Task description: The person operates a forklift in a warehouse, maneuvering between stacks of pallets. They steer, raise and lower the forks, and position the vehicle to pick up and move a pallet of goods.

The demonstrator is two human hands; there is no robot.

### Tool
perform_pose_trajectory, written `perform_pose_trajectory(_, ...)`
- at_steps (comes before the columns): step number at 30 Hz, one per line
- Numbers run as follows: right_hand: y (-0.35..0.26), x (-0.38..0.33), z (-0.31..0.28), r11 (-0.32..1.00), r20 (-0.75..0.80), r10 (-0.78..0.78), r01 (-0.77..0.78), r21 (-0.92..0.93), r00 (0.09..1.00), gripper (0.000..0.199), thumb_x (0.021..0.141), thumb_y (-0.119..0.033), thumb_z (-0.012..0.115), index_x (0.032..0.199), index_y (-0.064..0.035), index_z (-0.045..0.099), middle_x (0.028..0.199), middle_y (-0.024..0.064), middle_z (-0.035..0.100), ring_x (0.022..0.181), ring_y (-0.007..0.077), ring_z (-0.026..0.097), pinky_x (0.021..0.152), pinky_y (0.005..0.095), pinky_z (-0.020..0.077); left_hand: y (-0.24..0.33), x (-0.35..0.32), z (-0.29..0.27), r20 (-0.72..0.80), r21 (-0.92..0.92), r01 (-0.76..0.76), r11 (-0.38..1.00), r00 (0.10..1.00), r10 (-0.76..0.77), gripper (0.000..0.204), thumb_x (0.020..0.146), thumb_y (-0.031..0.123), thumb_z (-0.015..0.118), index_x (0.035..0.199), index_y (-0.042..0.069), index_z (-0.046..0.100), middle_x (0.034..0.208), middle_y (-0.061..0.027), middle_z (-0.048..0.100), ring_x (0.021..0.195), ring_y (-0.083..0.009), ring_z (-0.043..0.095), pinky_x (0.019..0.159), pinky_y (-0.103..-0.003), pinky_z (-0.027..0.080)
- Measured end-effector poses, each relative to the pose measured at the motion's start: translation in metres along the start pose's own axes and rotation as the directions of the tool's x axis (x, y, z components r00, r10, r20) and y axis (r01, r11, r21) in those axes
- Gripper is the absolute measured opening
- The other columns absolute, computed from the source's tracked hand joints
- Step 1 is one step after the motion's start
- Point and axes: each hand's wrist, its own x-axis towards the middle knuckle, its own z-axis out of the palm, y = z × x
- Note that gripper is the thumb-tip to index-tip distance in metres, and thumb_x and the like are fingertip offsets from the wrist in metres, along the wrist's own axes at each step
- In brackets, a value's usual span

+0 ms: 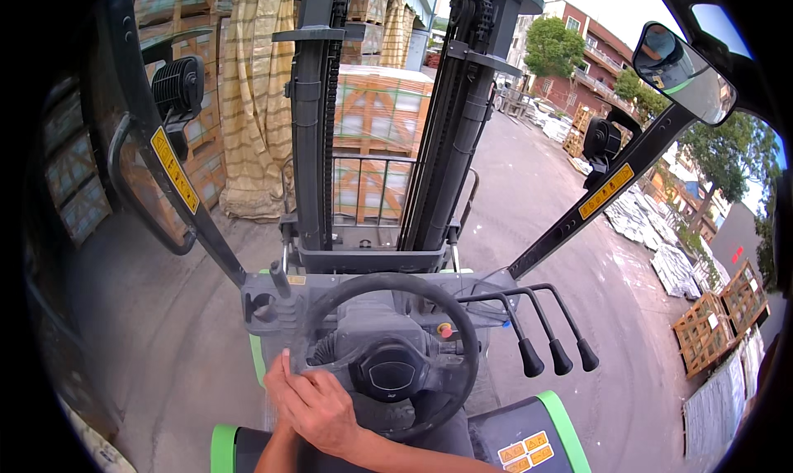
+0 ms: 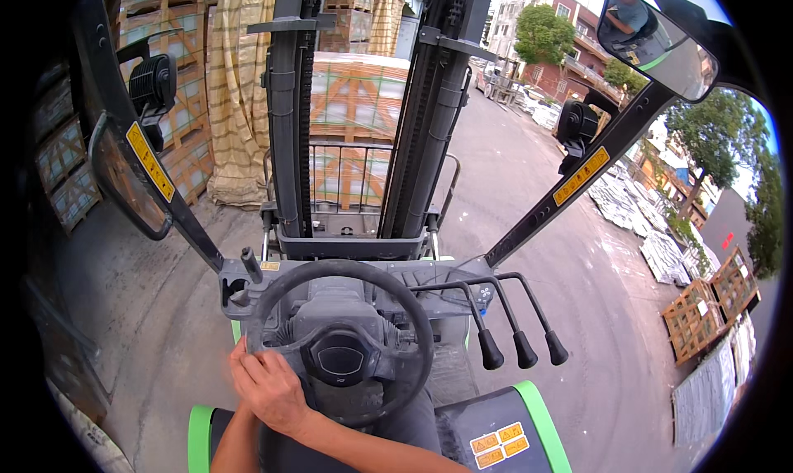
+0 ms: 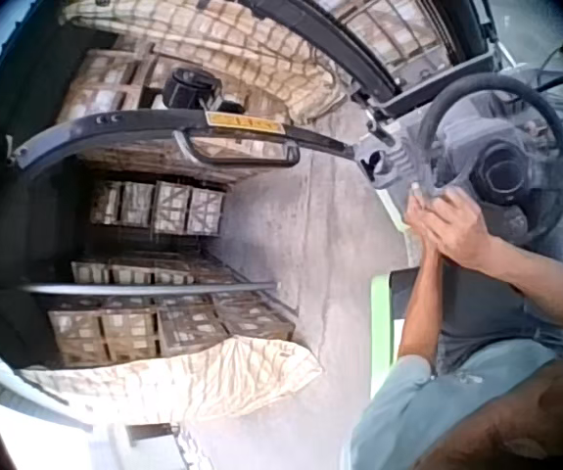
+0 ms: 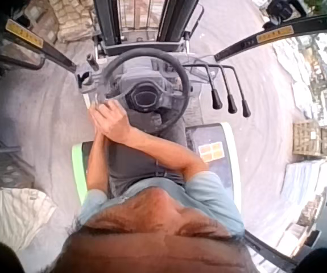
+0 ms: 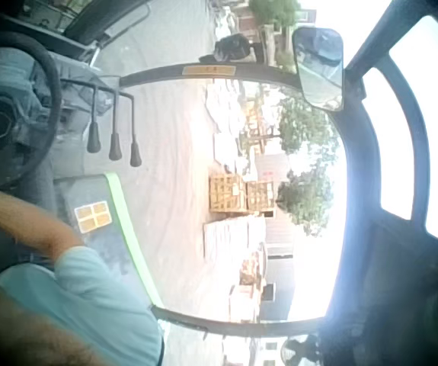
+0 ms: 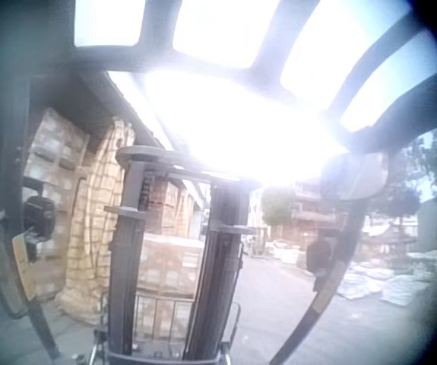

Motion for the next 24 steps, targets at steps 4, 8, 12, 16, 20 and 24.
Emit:
perform_pose_trajectory(4,-0.001,-0.078,-0.065,0.999,0.078,0.035,-0.032,-0.028,0.996,0.024,0.071,-0.008,0.076,0.095,-0.0062,0.073,0.088,0.0024,0.063,0.081,0.0235,0.061,0.076,0.0368,0.0499,0.015,0.009,-0.015,0.456,-0.364,0.656,0.661,0.744,-0.488,0.041,0.104,0.028,0.054,0.08,-0.005,0.059,0.061,-0.0175,0.047,0.059,-0.0189,0.036,0.056,-0.04,0.039)
perform_pose_trajectory(8,0.05,-0.108,-0.14,0.94,0.02,0.138,-0.124,-0.319,0.99,0.021,0.072,-0.006,0.074,0.093,-0.0066,0.072,0.089,0.0038,0.063,0.082,0.0254,0.06,0.075,0.0388,0.0481,0.022,0.011,-0.021,0.453,-0.334,0.673,0.66,0.729,-0.513,0.041,0.105,0.027,0.053,0.08,-0.005,0.058,0.062,-0.0183,0.047,0.06,-0.0192,0.035,0.056,-0.04,0.039)
perform_pose_trajectory(12,0.118,-0.037,-0.151,0.883,-0.234,0.246,-0.317,-0.347,0.941,0.012,0.081,0.0,0.067,0.092,-0.0031,0.066,0.09,0.0115,0.062,0.082,0.0316,0.058,0.072,0.0433,0.0453,0.027,0.012,-0.023,0.453,-0.356,0.673,0.648,0.731,-0.51,0.042,0.105,0.028,0.052,0.08,-0.006,0.057,0.061,-0.0191,0.046,0.06,-0.0202,0.033,0.057,-0.041,0.039)
perform_pose_trajectory(16,0.134,0.061,-0.098,0.917,-0.314,0.095,-0.206,-0.341,0.945,0.01,0.082,-0.004,0.071,0.091,-0.0056,0.066,0.089,0.0074,0.063,0.083,0.0292,0.059,0.074,0.0417,0.0459,0.026,0.017,-0.023,0.462,-0.308,0.669,0.677,0.727,-0.508,0.042,0.105,0.027,0.052,0.079,-0.006,0.056,0.062,-0.0187,0.045,0.062,-0.0205,0.033,0.057,-0.041,0.038)
perform_pose_trajectory(20,0.085,0.093,-0.033,0.971,-0.229,0.067,-0.116,-0.21,0.971,0.013,0.078,-0.004,0.073,0.09,-0.0061,0.067,0.088,0.0071,0.062,0.082,0.0295,0.059,0.073,0.0415,0.0476,0.017,0.011,-0.021,0.431,-0.366,0.649,0.667,0.754,-0.496,0.04,0.104,0.026,0.054,0.08,-0.006,0.056,0.064,-0.0185,0.047,0.063,-0.0209,0.034,0.057,-0.041,0.039)
perform_pose_trajectory(24,0.045,0.064,-0.005,0.992,-0.113,0.06,-0.072,-0.107,0.992,0.017,0.077,-0.008,0.074,0.093,-0.0066,0.068,0.091,0.0055,0.063,0.086,0.0251,0.06,0.074,0.0373,0.0492,0.023,0.013,-0.017,0.399,-0.375,0.54,0.753,0.828,-0.395,0.037,0.102,0.026,0.057,0.081,-0.004,0.057,0.064,-0.0156,0.052,0.061,-0.0203,0.038,0.056,-0.04,0.039)
